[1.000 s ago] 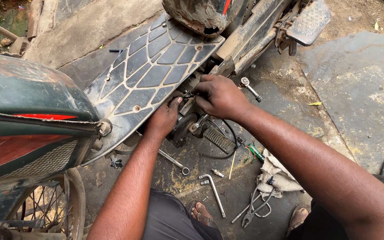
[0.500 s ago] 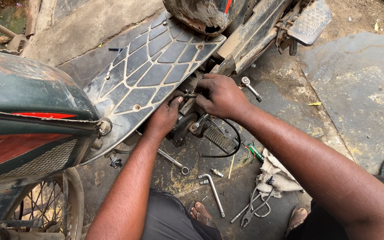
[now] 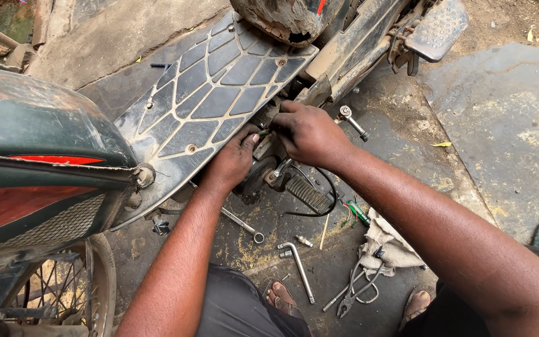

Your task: The person sits on the ground beside a moped and works on the wiring near the footrest area. They use pliers to grip and pull a cable, manipulate connectors and wires under the side panel, and wipe parts with a cloth.

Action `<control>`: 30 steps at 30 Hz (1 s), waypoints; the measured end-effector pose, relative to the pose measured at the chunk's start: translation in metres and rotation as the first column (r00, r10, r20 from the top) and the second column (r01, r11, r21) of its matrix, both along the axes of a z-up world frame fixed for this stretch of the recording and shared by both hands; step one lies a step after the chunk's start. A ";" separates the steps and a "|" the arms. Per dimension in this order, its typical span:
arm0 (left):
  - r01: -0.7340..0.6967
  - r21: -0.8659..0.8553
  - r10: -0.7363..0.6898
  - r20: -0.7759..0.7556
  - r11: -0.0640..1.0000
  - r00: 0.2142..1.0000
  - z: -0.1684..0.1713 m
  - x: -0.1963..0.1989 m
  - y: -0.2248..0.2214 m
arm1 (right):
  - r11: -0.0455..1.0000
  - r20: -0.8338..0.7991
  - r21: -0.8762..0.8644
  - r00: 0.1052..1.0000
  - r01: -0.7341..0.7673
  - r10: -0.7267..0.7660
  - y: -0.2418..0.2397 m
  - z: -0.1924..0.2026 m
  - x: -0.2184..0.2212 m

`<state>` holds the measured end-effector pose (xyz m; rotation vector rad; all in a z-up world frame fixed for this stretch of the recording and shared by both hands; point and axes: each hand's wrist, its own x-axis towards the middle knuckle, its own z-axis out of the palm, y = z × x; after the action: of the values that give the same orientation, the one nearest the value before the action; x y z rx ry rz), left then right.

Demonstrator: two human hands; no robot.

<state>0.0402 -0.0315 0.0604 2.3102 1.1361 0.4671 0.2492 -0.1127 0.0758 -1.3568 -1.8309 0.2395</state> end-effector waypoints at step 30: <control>0.020 0.125 -0.013 -0.054 0.992 0.998 -0.008 0.012 0.001 | 0.999 -0.028 -0.023 0.999 0.041 -0.041 0.010 -0.028 -0.007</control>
<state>0.0518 -0.0303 0.0529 2.4519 1.1416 0.4867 0.2419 -0.1025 0.0476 -1.3980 -1.7798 0.2572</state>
